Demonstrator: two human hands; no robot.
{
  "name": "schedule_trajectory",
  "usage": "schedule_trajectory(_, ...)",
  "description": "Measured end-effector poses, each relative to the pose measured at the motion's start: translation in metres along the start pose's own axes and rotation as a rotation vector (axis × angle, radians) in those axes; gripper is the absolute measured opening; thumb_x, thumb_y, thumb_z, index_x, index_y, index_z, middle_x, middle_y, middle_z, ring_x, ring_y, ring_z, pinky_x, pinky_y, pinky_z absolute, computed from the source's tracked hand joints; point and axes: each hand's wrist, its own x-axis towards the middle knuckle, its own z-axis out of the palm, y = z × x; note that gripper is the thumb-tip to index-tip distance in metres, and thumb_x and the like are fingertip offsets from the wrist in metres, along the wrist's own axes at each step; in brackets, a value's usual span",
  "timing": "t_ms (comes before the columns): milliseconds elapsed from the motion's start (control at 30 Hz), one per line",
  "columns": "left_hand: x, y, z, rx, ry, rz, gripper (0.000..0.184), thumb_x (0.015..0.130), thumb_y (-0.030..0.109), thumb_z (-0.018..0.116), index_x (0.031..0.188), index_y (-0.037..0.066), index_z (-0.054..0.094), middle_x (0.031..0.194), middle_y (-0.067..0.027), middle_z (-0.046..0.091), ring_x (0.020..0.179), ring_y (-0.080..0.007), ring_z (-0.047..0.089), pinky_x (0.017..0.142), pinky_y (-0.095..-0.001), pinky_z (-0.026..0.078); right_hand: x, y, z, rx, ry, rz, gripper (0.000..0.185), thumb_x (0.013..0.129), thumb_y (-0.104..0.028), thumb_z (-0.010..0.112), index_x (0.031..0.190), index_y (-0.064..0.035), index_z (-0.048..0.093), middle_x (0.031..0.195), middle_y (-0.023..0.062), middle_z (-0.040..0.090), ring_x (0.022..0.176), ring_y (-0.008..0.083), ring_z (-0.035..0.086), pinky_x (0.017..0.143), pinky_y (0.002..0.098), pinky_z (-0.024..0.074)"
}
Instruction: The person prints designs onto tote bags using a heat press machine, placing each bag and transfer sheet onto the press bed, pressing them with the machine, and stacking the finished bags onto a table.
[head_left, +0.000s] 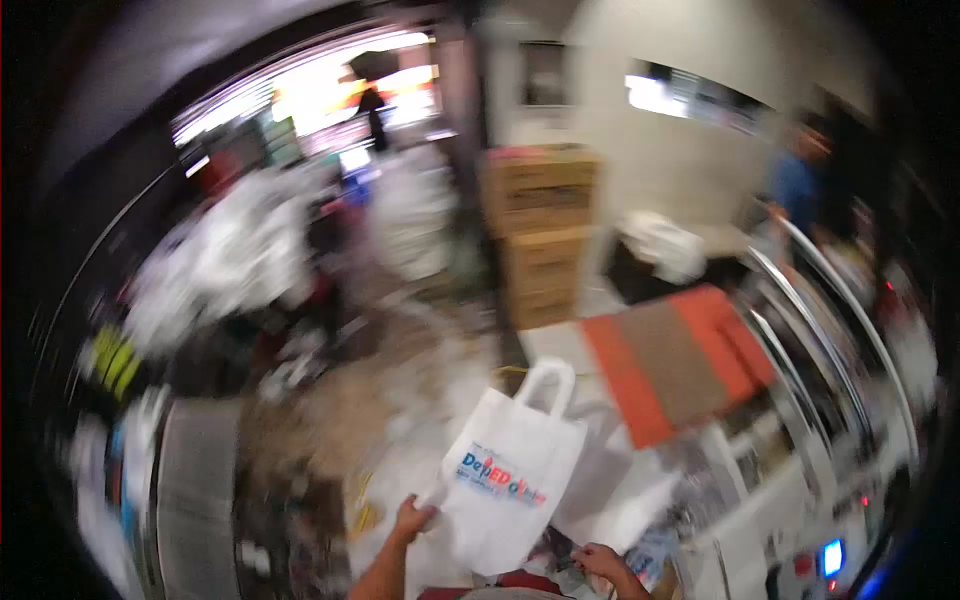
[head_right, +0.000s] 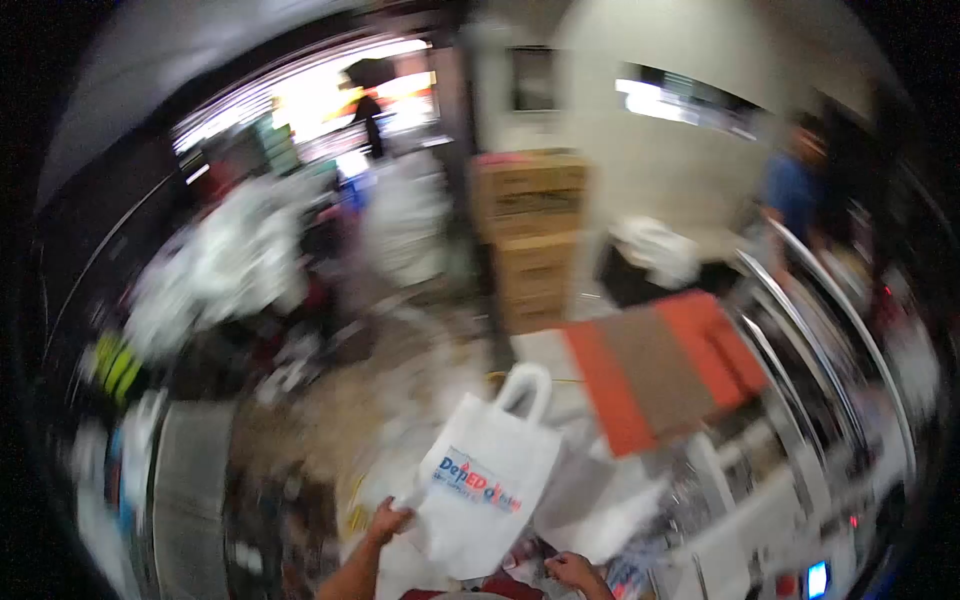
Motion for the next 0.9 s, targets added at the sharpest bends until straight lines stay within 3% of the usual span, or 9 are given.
schedule_trajectory(67,-0.054,-0.046,-0.111,0.483,0.263,0.422,0.055,0.071,0.023,0.072,0.119,-0.001,0.062,0.109,-0.0201,0.069,0.099,-0.0334,0.068,0.085,-0.0421,0.054,0.006,-0.063,0.029,-0.008,-0.051,-0.080,0.045,0.092,-0.037,0.068,0.104,0.0054,0.064,0.083,0.0120,0.071,0.083,0.0164,0.068,0.073,0.0316,0.0543)
schedule_trajectory(100,-0.103,-0.041,-0.149,0.420,0.277,0.214,0.054,0.071,0.017,0.067,0.123,0.004,0.062,0.113,-0.0232,0.067,0.110,-0.0375,0.063,0.094,-0.0428,0.050,0.018,-0.078,0.050,-0.159,-0.070,-0.150,0.043,0.090,-0.036,0.070,0.107,0.0031,0.064,0.090,0.0138,0.071,0.085,0.0198,0.068,0.076,0.0335,0.0544)
schedule_trajectory(167,-0.168,-0.085,-0.203,0.455,0.432,0.275,0.041,0.074,0.014,0.064,0.113,0.003,0.062,0.106,-0.0254,0.067,0.102,-0.0420,0.063,0.087,-0.0469,0.051,0.032,-0.107,0.110,-0.543,0.028,-0.546,0.036,0.089,-0.029,0.070,0.105,0.0028,0.065,0.086,0.0137,0.070,0.074,0.0202,0.066,0.072,0.0329,0.0530)
schedule_trajectory(200,-0.221,-0.078,-0.216,0.406,0.434,0.268,0.034,0.075,0.014,0.064,0.107,0.003,0.063,0.105,-0.0240,0.067,0.101,-0.0421,0.063,0.084,-0.0486,0.050,0.044,-0.118,0.149,-0.583,-0.029,-0.542,0.037,0.087,-0.030,0.070,0.105,0.0020,0.066,0.089,0.0153,0.070,0.080,0.0232,0.067,0.077,0.0349,0.0535)
schedule_trajectory(333,-0.329,-0.189,-0.225,0.458,0.547,0.077,0.031,0.078,0.008,0.060,0.109,0.004,0.057,0.101,-0.0244,0.065,0.098,-0.0426,0.063,0.080,-0.0506,0.051,-0.009,-0.134,0.325,-0.797,-0.378,-1.083,0.037,0.086,-0.026,0.071,0.112,-0.0004,0.065,0.098,0.0168,0.070,0.090,0.0251,0.068,0.080,0.0370,0.0541)
schedule_trajectory(433,-0.436,-0.226,-0.233,0.545,0.586,-0.031,0.034,0.080,0.007,0.058,0.114,0.005,0.054,0.104,-0.0244,0.065,0.097,-0.0423,0.064,0.080,-0.0511,0.052,-0.085,-0.133,0.440,-0.799,-0.690,-1.167,0.036,0.086,-0.026,0.070,0.111,-0.0001,0.065,0.098,0.0163,0.070,0.089,0.0241,0.068,0.080,0.0362,0.0545)
schedule_trajectory(733,-0.593,-0.314,-0.316,0.577,0.685,-0.387,0.052,0.075,0.009,0.068,0.124,0.007,0.051,0.100,-0.0243,0.068,0.093,-0.0394,0.069,0.072,-0.0474,0.057,-0.158,-0.038,0.606,-1.380,-1.233,-0.846,0.044,0.092,-0.038,0.066,0.116,-0.0006,0.063,0.100,0.0105,0.071,0.087,0.0211,0.069,0.076,0.0326,0.0553)
schedule_trajectory(800,-0.601,-0.303,-0.340,0.502,0.560,-0.441,0.057,0.072,0.007,0.068,0.127,0.006,0.053,0.105,-0.0247,0.067,0.099,-0.0393,0.067,0.078,-0.0470,0.056,-0.202,-0.040,0.603,-1.285,-1.325,-0.341,0.045,0.096,-0.040,0.062,0.120,-0.0020,0.060,0.106,0.0090,0.069,0.088,0.0218,0.069,0.077,0.0333,0.0560)
schedule_trajectory(900,-0.596,-0.293,-0.378,0.484,0.476,-0.271,0.053,0.072,0.007,0.066,0.124,0.006,0.055,0.110,-0.0230,0.067,0.104,-0.0394,0.065,0.084,-0.0473,0.054,-0.192,-0.027,0.610,-1.121,-1.369,-0.014,0.049,0.095,-0.047,0.062,0.120,-0.0046,0.058,0.107,0.0080,0.067,0.089,0.0169,0.066,0.074,0.0312,0.0537)
